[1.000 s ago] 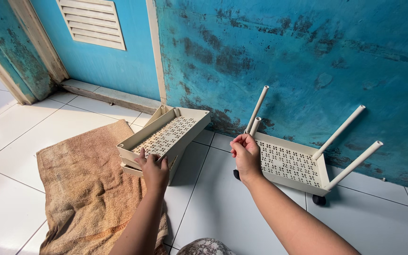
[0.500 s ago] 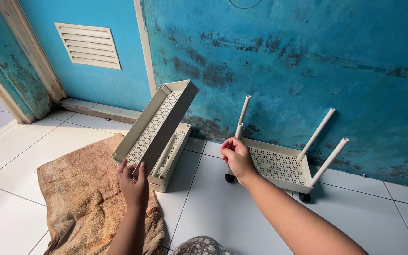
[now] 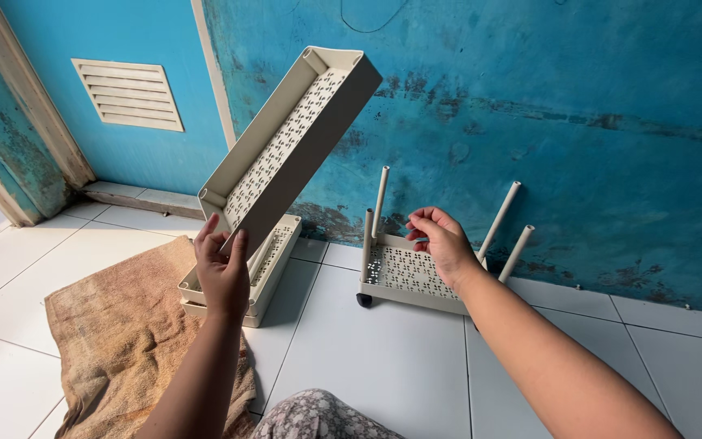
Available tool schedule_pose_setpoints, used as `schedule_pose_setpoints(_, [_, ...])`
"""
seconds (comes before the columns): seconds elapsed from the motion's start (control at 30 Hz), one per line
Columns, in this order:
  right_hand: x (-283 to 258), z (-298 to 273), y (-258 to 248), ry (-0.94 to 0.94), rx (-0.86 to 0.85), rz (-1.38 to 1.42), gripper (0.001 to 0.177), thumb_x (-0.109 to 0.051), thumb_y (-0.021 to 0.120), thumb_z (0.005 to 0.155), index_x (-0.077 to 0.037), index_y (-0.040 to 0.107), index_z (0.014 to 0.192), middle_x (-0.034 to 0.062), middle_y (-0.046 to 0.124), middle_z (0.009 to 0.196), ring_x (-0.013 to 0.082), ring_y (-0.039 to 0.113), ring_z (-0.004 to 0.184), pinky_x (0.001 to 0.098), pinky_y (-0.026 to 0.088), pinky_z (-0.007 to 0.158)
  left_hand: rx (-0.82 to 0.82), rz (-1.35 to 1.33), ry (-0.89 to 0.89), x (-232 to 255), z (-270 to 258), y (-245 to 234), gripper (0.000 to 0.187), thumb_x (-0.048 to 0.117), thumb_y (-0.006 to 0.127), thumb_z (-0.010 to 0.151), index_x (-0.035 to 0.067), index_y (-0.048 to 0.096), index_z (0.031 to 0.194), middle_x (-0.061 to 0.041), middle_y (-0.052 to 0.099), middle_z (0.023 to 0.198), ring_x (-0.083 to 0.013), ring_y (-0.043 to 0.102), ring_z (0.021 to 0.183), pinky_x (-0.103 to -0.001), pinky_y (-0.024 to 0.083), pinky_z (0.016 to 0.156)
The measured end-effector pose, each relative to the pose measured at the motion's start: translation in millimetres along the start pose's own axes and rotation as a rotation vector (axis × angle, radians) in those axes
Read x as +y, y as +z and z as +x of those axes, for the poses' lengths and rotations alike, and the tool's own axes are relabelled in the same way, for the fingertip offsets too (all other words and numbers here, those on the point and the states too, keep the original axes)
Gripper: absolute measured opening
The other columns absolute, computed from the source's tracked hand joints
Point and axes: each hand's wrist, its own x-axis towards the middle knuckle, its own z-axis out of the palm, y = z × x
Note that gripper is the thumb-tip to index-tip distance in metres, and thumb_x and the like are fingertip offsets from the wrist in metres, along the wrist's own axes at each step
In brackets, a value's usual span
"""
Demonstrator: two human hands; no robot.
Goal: The person assembles a two-tier plastic storage rack by inserting white support poles into the corners of perforated trays and securing them with small fasteners. The person handles the trays and poles by hand, stacking the trays and inserting poles one at a time.
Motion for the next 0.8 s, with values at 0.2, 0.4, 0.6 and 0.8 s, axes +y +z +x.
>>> schedule_pose_setpoints(0.2, [-48.8, -0.4, -67.7, 0.029, 0.041, 0.223, 0.027, -0.038, 0.057, 0.098, -0.013, 0.059, 0.106, 0.006, 0.067, 0.103, 0.021, 0.065, 0.096, 0.0379, 0.051, 0.08, -0.144, 0.031, 0.088, 30.0, -5.5, 56.1, 0.024, 0.016, 0.07, 0.098, -0.003, 0.056, 0.093, -0.014, 0.046, 0.151, -0.0113, 0.066, 0.1, -0.024, 0.057, 0.078])
schedule_pose_setpoints(0.4, [-81.2, -14.4, -107.4, 0.063, 0.078, 0.33, 0.043, -0.05, 0.055, 0.095, -0.012, 0.056, 0.114, 0.0128, 0.066, 0.108, 0.0267, 0.065, 0.1, 0.044, 0.052, 0.086, -0.292, 0.084, 0.197, 62.3, -25.4, 112.4, 0.025, 0.016, 0.073, 0.096, -0.003, 0.058, 0.092, -0.016, 0.046, 0.148, -0.0175, 0.062, 0.113, -0.027, 0.058, 0.084])
schedule_pose_setpoints(0.6, [-93.9, -24.7, -147.7, -0.062, 0.018, 0.45, 0.057, -0.053, 0.04, 0.093, -0.011, 0.056, 0.128, 0.0114, 0.066, 0.122, 0.0288, 0.065, 0.109, 0.049, 0.054, 0.093, -0.402, 0.142, 0.313, 93.7, -31.2, 144.8, 0.027, 0.018, 0.075, 0.092, -0.003, 0.057, 0.092, -0.019, 0.047, 0.147, -0.025, 0.061, 0.121, -0.031, 0.058, 0.083])
schedule_pose_setpoints(0.8, [-104.5, -51.4, -191.1, 0.046, 0.266, 0.625, 0.091, -0.079, 0.036, 0.087, -0.005, 0.061, 0.133, 0.0147, 0.07, 0.119, 0.0266, 0.067, 0.105, 0.0392, 0.053, 0.08, -0.493, 0.313, 0.659, 100.5, -22.9, 153.5, 0.028, 0.019, 0.076, 0.09, -0.002, 0.058, 0.09, -0.021, 0.053, 0.143, -0.0409, 0.055, 0.137, -0.055, 0.038, 0.122])
